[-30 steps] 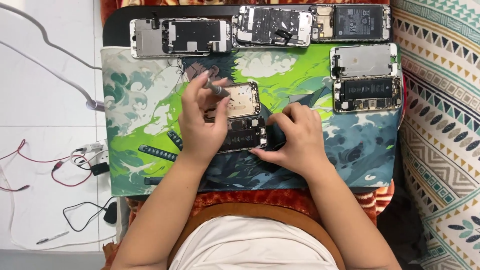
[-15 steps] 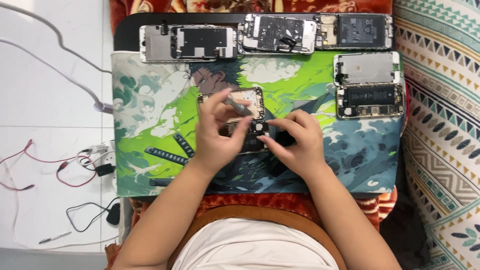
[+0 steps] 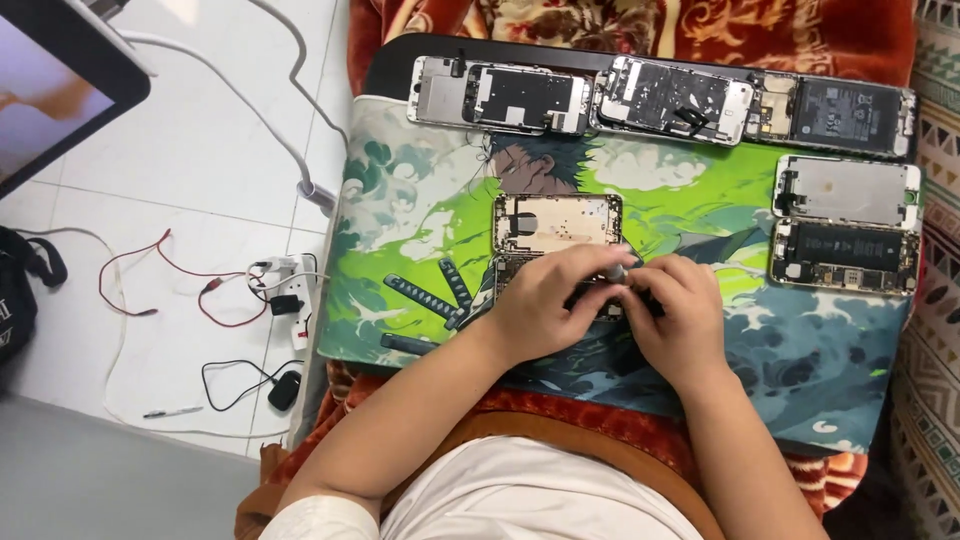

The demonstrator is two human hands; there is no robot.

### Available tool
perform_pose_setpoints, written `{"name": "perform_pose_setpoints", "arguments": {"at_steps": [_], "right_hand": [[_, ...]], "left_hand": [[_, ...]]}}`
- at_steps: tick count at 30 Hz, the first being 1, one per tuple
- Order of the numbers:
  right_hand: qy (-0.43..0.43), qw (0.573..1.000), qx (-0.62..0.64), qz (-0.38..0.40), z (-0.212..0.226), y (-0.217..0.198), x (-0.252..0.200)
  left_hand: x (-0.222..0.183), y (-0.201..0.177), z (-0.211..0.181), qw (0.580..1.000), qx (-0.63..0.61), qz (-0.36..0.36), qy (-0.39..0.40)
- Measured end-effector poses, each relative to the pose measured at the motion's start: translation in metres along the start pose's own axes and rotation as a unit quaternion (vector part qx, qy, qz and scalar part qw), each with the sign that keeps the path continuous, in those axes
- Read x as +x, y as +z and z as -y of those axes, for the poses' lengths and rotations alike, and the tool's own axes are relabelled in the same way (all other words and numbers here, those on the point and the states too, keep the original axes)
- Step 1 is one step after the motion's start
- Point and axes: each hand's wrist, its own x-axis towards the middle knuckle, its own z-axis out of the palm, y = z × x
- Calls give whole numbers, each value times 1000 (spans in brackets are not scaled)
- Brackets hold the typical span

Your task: Repairing internal components of a mobile phone using a small tool and hands

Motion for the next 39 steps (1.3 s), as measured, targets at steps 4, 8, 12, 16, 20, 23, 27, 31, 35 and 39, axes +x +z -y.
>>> {"name": "perform_pose_setpoints", "arguments": {"at_steps": [4, 8, 12, 16, 20, 23, 27, 31, 35, 39], "right_hand": [[-43, 997, -59, 9, -8, 4, -4], [-51, 996, -68, 2, -8, 6, -4], [-27, 999, -35, 0, -5, 0, -5], [41, 997, 60, -9, -10, 3, -9], [82, 993, 82, -25, -8, 2, -8], [92, 991, 94, -33, -4, 1, -4], [105, 988, 109, -34, -4, 2, -4], [93, 987, 122, -37, -1, -1, 0], [72, 991, 104, -36, 0, -1, -2], [53, 994, 94, -25, -5, 0, -1]], "left_hand": [[7, 1, -11, 998, 14, 16, 52], [4, 1, -8, 998, 7, 23, 65], [-2, 11, 0, 997, 19, -21, 77], [-2, 4, 2, 999, 10, -45, 26], [-5, -1, 5, 996, -44, -57, -60], [-4, -1, 6, 995, -53, -45, -70], [-6, 1, 7, 996, -50, -24, -70], [-5, 3, 5, 996, -52, -9, -74], [-5, 5, 0, 996, -49, -15, -66], [-2, 5, 0, 998, -30, -28, -51]]}}
